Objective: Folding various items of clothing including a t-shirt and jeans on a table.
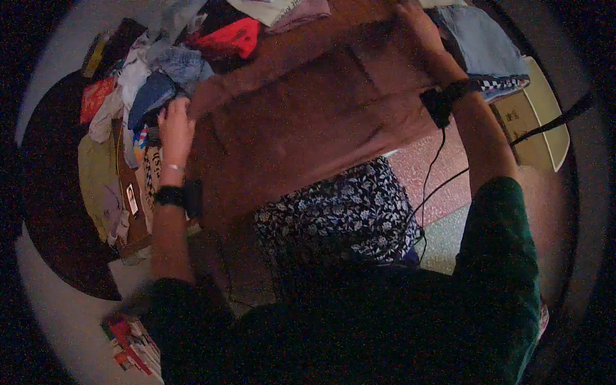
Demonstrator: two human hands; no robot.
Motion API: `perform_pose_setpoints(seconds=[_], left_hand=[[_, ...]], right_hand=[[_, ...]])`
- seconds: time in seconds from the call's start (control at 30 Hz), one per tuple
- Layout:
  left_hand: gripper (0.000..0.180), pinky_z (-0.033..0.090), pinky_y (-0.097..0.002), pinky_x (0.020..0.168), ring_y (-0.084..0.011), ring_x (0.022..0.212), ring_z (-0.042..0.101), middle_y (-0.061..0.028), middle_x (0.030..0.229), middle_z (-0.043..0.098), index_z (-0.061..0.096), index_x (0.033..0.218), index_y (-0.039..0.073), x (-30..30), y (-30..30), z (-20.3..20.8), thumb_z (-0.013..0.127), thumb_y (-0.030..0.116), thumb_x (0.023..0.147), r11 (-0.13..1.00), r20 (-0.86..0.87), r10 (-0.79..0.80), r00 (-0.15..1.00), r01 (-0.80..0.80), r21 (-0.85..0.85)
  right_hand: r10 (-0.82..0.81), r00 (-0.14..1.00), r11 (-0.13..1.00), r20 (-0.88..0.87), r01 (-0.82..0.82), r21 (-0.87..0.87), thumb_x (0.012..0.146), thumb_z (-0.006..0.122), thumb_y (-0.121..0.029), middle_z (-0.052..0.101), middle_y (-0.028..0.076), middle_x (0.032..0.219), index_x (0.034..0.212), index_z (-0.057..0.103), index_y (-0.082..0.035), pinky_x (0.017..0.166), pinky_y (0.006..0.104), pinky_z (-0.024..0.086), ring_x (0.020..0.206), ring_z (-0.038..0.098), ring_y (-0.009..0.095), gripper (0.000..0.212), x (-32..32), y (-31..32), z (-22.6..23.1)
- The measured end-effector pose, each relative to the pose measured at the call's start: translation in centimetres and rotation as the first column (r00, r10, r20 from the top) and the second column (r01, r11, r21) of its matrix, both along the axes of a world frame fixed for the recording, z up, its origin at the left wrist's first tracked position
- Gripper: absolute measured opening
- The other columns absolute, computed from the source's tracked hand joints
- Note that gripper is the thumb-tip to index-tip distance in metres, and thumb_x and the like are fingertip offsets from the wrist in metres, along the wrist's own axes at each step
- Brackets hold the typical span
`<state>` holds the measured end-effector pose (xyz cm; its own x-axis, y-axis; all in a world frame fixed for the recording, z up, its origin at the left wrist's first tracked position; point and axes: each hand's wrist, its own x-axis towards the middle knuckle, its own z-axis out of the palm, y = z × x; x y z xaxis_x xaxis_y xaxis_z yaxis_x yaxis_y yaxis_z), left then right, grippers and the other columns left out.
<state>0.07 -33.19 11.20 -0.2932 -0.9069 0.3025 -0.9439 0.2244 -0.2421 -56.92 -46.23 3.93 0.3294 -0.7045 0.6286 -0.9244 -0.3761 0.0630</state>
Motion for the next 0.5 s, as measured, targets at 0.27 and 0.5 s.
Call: perform_pose_setpoints(seconds=[0.27,0.5], left_hand=[[0.072,0.039,-0.046,0.099,-0.0316,0.116,0.049,-0.0104,0.125,0.049,0.045,0.135,0.014,-2.3,7.4,-8.0,0.076,0.006,0.07,0.989,-0.086,-0.034,0.996,0.045,0.139],[0.074,0.04,-0.0516,0.099,-0.0317,0.125,0.044,-0.0111,0.134,0.046,0.041,0.14,0.018,-2.4,7.8,-8.2,0.073,0.005,0.075,0.966,-0.104,0.156,0.982,-0.13,0.222]], right_hand=[[-0.067,0.995,0.99,-0.073,0.075,0.118,0.078,0.06,-0.006,0.056,0.013,0.112,0.115,0.053,-0.009,0.09,0.0436,0.046,0.106,0.054,0.037,0.038,-2.6,8.7,-7.0],[-0.471,0.87,0.864,0.145,0.421,0.278,0.075,0.062,-0.003,0.057,0.01,0.115,0.117,0.053,-0.013,0.09,0.0423,0.047,0.107,0.055,0.037,0.044,0.5,9.4,-6.3]])
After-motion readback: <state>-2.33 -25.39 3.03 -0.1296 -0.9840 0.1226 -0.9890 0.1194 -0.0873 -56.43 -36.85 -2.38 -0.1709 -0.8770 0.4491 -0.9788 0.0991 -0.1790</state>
